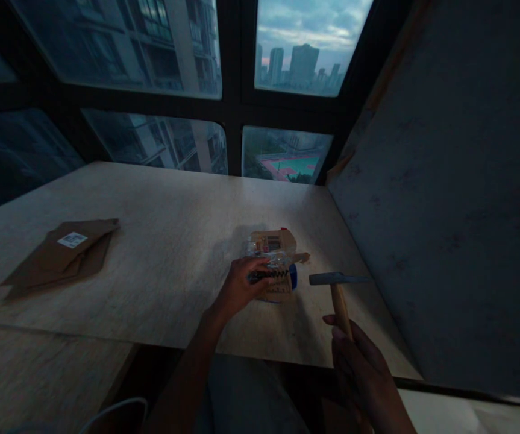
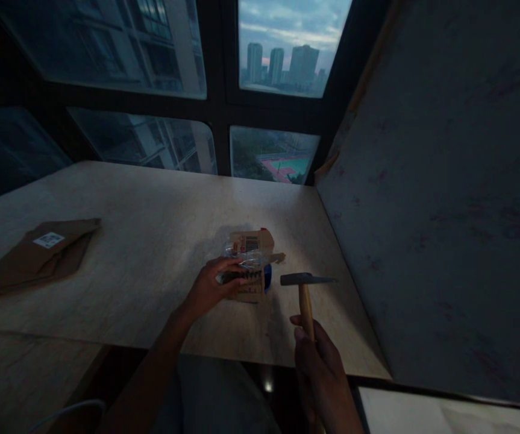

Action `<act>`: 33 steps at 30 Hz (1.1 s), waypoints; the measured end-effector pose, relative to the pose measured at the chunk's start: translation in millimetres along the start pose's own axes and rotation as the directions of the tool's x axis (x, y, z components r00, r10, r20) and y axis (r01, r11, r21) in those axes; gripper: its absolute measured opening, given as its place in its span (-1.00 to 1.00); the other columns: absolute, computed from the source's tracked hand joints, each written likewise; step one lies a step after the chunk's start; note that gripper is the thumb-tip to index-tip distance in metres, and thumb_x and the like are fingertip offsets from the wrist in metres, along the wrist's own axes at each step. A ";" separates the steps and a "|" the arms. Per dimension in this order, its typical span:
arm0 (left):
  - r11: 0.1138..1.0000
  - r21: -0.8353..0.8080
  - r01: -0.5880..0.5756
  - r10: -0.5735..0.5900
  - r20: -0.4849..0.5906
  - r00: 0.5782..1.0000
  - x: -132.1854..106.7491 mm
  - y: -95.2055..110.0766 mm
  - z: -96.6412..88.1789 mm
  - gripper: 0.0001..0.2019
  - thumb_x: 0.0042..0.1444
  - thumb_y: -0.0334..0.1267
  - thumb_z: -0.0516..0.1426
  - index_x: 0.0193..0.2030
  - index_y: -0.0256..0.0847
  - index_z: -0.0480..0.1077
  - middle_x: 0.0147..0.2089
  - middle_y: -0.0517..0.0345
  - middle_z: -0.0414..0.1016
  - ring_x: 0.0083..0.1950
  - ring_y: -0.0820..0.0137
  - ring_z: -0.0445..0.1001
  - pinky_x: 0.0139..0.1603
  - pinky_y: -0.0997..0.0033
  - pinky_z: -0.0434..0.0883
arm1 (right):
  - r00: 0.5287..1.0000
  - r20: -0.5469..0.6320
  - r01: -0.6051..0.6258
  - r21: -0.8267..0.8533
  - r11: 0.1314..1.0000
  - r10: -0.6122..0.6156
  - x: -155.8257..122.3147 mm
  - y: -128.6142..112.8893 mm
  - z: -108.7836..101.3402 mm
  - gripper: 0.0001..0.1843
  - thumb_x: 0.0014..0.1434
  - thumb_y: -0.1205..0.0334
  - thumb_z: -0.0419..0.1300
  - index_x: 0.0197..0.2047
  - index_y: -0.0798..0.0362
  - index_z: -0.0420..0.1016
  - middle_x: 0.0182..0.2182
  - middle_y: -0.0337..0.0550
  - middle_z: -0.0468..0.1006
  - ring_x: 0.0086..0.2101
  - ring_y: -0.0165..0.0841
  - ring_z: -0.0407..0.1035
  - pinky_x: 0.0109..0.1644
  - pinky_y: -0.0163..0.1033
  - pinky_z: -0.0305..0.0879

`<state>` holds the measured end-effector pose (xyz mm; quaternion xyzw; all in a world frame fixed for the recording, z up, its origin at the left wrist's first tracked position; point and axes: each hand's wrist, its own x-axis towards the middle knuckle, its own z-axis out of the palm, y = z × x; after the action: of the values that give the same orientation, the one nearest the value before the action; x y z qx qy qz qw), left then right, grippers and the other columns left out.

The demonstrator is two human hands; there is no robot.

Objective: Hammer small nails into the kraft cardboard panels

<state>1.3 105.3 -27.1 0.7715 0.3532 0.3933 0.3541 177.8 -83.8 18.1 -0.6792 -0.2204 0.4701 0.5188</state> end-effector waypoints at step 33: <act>0.985 0.167 -0.045 0.037 0.049 0.998 7.7 10.4 4.5 -0.60 0.01 -0.37 0.33 0.03 -0.10 0.49 -0.16 0.09 0.67 0.06 0.14 0.53 0.21 0.03 0.25 | 1.000 -0.009 0.007 -0.126 0.992 -0.008 -46.4 19.7 -7.8 -0.26 0.01 -0.43 0.21 0.00 0.03 0.48 -0.56 -0.33 0.29 -0.52 -0.39 0.22 -0.45 -0.34 0.18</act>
<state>11.4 105.2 -17.8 0.8145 0.3609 0.3515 0.2878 159.4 -131.4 19.3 -0.7119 -0.2496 0.4499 0.4780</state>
